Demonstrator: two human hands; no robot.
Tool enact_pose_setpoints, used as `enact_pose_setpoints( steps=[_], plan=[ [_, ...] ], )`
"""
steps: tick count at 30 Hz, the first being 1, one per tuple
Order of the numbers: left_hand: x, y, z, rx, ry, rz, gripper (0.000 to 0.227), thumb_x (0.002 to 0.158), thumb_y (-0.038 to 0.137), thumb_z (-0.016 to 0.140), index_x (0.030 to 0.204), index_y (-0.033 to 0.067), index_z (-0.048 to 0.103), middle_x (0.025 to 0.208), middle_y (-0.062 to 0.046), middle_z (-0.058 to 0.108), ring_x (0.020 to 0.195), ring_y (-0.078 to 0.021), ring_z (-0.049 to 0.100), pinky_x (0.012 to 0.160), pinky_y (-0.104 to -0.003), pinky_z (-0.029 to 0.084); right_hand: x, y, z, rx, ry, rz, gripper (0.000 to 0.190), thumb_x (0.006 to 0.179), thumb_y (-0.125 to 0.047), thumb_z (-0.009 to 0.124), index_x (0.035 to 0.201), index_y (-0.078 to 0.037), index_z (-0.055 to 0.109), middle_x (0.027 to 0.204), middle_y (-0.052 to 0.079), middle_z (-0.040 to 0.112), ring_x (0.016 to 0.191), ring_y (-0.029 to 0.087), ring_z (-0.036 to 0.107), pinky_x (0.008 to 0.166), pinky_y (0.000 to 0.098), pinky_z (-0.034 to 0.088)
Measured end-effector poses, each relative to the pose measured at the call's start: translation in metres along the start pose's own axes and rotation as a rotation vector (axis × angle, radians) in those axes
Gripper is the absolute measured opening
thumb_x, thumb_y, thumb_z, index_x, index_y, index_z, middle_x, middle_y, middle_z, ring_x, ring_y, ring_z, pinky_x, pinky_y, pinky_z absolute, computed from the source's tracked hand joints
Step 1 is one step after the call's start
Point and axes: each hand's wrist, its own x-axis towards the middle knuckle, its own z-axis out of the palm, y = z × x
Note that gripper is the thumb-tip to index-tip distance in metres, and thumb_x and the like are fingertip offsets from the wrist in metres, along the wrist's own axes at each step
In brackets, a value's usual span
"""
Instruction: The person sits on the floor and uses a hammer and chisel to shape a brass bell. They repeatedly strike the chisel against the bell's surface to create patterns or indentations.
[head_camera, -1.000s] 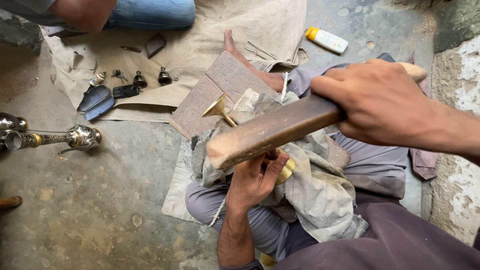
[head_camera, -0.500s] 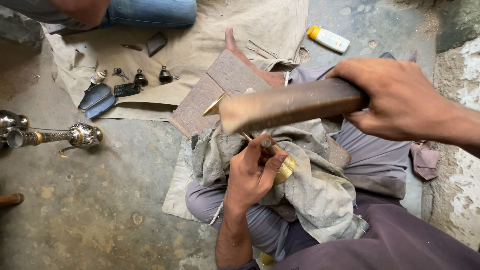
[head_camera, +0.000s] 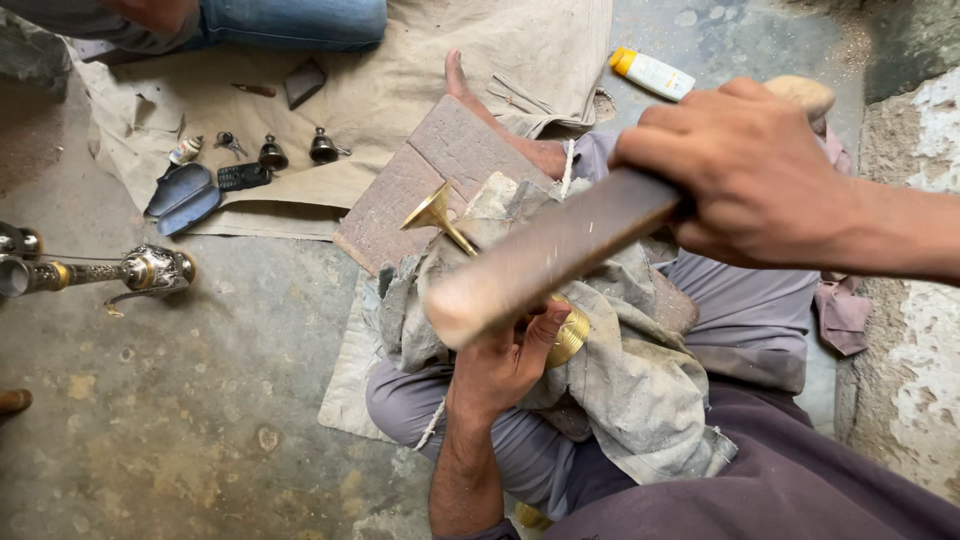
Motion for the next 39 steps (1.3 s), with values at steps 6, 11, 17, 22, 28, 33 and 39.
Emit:
enact_pose_setpoints(
  steps=[6, 11, 17, 22, 28, 33, 39],
  plan=[
    [0.005, 0.005, -0.003, 0.018, 0.008, 0.039, 0.023, 0.106, 0.018, 0.072, 0.123, 0.0059, 0.063, 0.096, -0.01, 0.073, 0.086, -0.0164, 0.074, 0.074, -0.03, 0.064, 0.003, -0.003, -0.007, -0.007, 0.053, -0.029, 0.045, 0.077, -0.023, 0.081, 0.116, -0.01, 0.063, 0.09, 0.009, 0.071, 0.078, 0.025, 0.068, 0.075, 0.0446, 0.051],
    [0.01, 0.01, -0.007, -0.022, 0.045, 0.045, 0.034, 0.105, 0.019, 0.071, 0.132, 0.0038, 0.057, 0.101, -0.009, 0.073, 0.09, -0.015, 0.076, 0.077, -0.031, 0.064, 0.008, -0.007, -0.012, -0.123, 0.218, -0.266, 0.046, 0.071, -0.022, 0.081, 0.112, -0.009, 0.064, 0.088, 0.01, 0.072, 0.077, 0.029, 0.068, 0.072, 0.0484, 0.05],
    [0.012, 0.013, -0.008, -0.042, 0.029, 0.038, 0.038, 0.104, 0.019, 0.071, 0.136, 0.0042, 0.055, 0.104, -0.009, 0.074, 0.092, -0.0159, 0.076, 0.079, -0.031, 0.065, 0.01, -0.006, -0.011, -0.095, 0.29, -0.333, 0.046, 0.067, -0.02, 0.078, 0.109, -0.01, 0.064, 0.085, 0.01, 0.072, 0.074, 0.029, 0.069, 0.068, 0.0476, 0.049],
    [0.011, 0.012, -0.01, -0.081, 0.003, 0.019, 0.032, 0.107, 0.019, 0.069, 0.132, 0.0057, 0.055, 0.099, -0.006, 0.072, 0.092, -0.0148, 0.076, 0.078, -0.03, 0.064, 0.01, -0.006, -0.009, 0.073, 0.091, -0.13, 0.04, 0.08, -0.025, 0.079, 0.113, -0.012, 0.062, 0.081, 0.007, 0.071, 0.067, 0.025, 0.068, 0.066, 0.0447, 0.051],
    [0.01, 0.007, -0.01, -0.035, 0.016, 0.038, 0.033, 0.103, 0.019, 0.072, 0.129, 0.005, 0.058, 0.094, -0.005, 0.071, 0.084, -0.0131, 0.073, 0.072, -0.028, 0.062, 0.015, -0.01, -0.014, 0.025, -0.009, -0.092, 0.035, 0.084, -0.03, 0.076, 0.109, -0.012, 0.061, 0.081, 0.006, 0.069, 0.065, 0.022, 0.066, 0.066, 0.0433, 0.053],
    [0.004, -0.001, -0.006, 0.065, -0.056, -0.002, 0.017, 0.105, 0.017, 0.073, 0.117, 0.0079, 0.065, 0.09, -0.005, 0.071, 0.078, -0.0149, 0.067, 0.071, -0.03, 0.057, 0.014, -0.016, -0.015, 0.052, -0.124, 0.042, 0.039, 0.082, -0.024, 0.075, 0.114, -0.012, 0.056, 0.085, 0.005, 0.07, 0.071, 0.023, 0.066, 0.068, 0.0426, 0.057],
    [0.003, -0.005, -0.003, -0.131, -0.033, 0.072, 0.025, 0.107, 0.011, 0.068, 0.13, 0.0042, 0.061, 0.105, -0.007, 0.071, 0.1, -0.0148, 0.073, 0.087, -0.029, 0.064, 0.013, -0.024, -0.019, -0.019, -0.092, -0.041, 0.035, 0.076, -0.012, 0.071, 0.109, -0.012, 0.06, 0.083, 0.006, 0.068, 0.071, 0.022, 0.066, 0.068, 0.0403, 0.056]
  ],
)
